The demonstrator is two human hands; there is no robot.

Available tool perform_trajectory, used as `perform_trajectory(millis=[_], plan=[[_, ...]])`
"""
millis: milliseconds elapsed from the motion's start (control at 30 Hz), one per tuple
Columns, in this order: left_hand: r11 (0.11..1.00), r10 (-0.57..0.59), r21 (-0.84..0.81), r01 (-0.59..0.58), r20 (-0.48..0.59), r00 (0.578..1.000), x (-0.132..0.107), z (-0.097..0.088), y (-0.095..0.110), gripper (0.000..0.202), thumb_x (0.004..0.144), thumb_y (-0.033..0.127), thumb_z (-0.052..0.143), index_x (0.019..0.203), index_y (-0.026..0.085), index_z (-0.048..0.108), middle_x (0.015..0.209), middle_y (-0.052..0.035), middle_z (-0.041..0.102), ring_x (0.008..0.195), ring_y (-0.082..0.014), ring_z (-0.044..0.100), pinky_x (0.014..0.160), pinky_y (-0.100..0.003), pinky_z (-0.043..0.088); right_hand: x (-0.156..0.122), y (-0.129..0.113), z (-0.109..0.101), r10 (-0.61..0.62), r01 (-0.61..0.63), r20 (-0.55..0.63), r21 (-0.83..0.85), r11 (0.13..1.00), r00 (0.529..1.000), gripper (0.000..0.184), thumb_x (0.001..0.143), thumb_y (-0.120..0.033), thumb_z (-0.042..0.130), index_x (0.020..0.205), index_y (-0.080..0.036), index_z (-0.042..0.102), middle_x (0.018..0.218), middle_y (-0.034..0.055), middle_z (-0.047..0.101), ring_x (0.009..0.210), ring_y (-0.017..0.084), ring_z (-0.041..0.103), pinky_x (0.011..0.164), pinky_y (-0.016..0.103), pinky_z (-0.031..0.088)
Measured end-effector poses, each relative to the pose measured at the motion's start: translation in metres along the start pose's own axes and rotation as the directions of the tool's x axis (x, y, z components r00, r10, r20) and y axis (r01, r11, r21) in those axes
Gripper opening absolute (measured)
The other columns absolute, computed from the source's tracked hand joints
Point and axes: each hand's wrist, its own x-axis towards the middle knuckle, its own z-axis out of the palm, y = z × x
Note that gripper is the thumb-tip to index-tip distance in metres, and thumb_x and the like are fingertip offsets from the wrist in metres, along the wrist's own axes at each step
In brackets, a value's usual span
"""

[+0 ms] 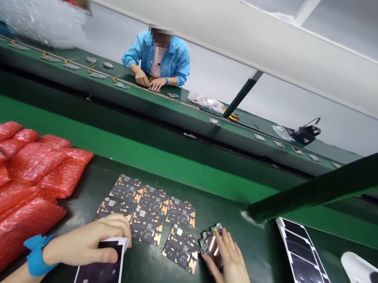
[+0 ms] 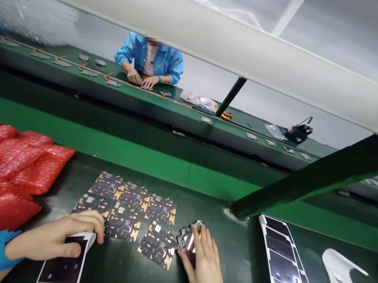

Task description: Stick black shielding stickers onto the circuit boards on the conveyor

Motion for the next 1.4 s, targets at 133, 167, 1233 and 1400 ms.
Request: perform_trajectory(millis=[133, 167, 1233, 1400], plan=[[1.0, -0.023, -0.015, 0.024, 0.029, 0.999, -0.003, 0.0, -0.002, 0.055, 0.089, 0.07, 0.041, 0.101, 0.021, 0.064, 0.105, -0.0057, 0.065, 0.101, -0.0213, 0.056, 0.1, -0.031, 0.041, -0.015, 0.006, 0.007, -0.032, 0.031, -0.006, -0.097, 0.995, 0.999, 0.049, 0.098, -0.041, 0.043, 0.134, -0.01, 0.056, 0.137, 0.0226, 0.056, 0.12, 0.035, 0.06, 0.092, 0.048, 0.057], [0.999, -0.026, -0.018, 0.027, 0.034, 0.999, -0.003, -0.001, -0.002, 0.055, 0.089, 0.07, 0.041, 0.102, 0.021, 0.064, 0.106, -0.0058, 0.065, 0.101, -0.0214, 0.056, 0.099, -0.031, 0.041, -0.015, 0.004, 0.006, -0.061, 0.059, -0.017, -0.119, 0.991, 0.998, 0.047, 0.098, -0.038, 0.042, 0.132, -0.01, 0.057, 0.135, 0.0225, 0.058, 0.118, 0.034, 0.063, 0.091, 0.046, 0.058], [0.999, -0.039, -0.021, 0.04, 0.022, 0.999, -0.001, -0.005, -0.001, 0.058, 0.09, 0.07, 0.038, 0.102, 0.02, 0.064, 0.105, -0.007, 0.065, 0.1, -0.0208, 0.057, 0.094, -0.027, 0.043, 0.065, 0.031, -0.008, 0.435, -0.428, 0.057, 0.331, 0.841, 0.899, 0.057, 0.087, -0.06, 0.046, 0.113, -0.014, 0.068, 0.102, 0.0143, 0.066, 0.094, 0.03, 0.062, 0.085, 0.045, 0.05], [0.999, -0.047, -0.018, 0.047, 0.015, 0.999, -0.003, -0.01, -0.003, 0.056, 0.09, 0.069, 0.04, 0.106, 0.021, 0.064, 0.107, -0.0059, 0.065, 0.104, -0.0203, 0.057, 0.095, -0.026, 0.043, 0.014, 0.005, -0.019, 0.158, -0.156, -0.02, 0.077, 0.985, 0.987, 0.054, 0.094, -0.059, 0.047, 0.119, -0.015, 0.065, 0.116, 0.0145, 0.069, 0.098, 0.03, 0.067, 0.083, 0.044, 0.052]])
